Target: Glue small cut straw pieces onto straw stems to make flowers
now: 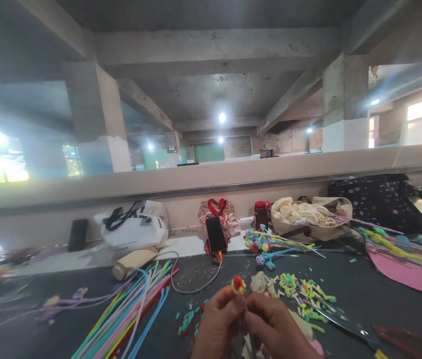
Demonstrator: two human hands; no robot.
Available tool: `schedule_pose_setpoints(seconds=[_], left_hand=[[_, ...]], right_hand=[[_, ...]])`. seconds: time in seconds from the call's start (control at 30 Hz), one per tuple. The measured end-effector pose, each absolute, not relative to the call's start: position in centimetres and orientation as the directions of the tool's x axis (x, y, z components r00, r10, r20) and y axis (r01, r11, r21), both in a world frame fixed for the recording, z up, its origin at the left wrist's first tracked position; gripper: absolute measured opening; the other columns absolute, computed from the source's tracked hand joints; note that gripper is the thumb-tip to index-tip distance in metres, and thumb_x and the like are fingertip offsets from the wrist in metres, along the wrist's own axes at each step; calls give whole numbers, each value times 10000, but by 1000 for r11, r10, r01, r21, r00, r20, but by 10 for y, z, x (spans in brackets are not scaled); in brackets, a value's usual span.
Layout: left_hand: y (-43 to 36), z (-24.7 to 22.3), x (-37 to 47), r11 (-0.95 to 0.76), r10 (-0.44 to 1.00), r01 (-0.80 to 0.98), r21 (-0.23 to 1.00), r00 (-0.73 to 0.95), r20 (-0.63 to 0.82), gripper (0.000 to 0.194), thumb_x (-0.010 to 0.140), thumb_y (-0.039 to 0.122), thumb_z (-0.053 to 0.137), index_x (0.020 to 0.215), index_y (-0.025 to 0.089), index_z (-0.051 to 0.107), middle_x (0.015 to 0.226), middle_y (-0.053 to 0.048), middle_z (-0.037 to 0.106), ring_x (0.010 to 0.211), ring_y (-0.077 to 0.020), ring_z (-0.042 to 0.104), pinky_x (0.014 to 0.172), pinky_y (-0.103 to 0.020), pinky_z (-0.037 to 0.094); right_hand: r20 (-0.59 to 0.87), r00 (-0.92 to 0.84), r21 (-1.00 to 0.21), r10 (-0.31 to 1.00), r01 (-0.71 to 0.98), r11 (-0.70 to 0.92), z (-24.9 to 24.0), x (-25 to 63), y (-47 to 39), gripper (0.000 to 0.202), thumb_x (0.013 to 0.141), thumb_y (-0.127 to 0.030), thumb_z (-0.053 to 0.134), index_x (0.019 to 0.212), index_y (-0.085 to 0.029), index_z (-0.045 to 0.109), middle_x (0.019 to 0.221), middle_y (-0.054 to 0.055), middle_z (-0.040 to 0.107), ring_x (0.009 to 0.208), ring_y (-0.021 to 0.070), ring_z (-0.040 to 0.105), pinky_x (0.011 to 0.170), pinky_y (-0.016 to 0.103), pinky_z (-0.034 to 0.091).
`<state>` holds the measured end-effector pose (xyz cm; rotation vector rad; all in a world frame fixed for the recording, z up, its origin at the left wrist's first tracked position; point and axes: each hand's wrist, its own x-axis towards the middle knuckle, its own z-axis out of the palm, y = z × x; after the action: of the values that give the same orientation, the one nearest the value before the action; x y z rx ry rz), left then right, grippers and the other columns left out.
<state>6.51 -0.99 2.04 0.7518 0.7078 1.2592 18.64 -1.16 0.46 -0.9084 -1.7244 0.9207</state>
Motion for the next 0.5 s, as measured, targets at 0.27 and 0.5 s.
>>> schedule_pose_setpoints(seconds=[0.27,0.5], left_hand=[[-12,29,69,172,956,-580,797,293,8,266,507,311,740,649,100,662,487,-22,576,425,-99,491,442,-202,381],[-12,27,65,165,966,-601,782,258,-6,208,489,227,761,608,86,664,525,-29,602,479,-87,524,487,-173,384]], right_hand=[[297,-338,-952,893,-33,304,12,194,-11,388,775,-477,482,594,-135,520,458,-54,398,369,42,323,359,162,228],[264,-363,-961,894,-22,275,10,190,-13,404,747,-495,509,544,-150,453,434,-68,345,381,40,287,363,165,209]])
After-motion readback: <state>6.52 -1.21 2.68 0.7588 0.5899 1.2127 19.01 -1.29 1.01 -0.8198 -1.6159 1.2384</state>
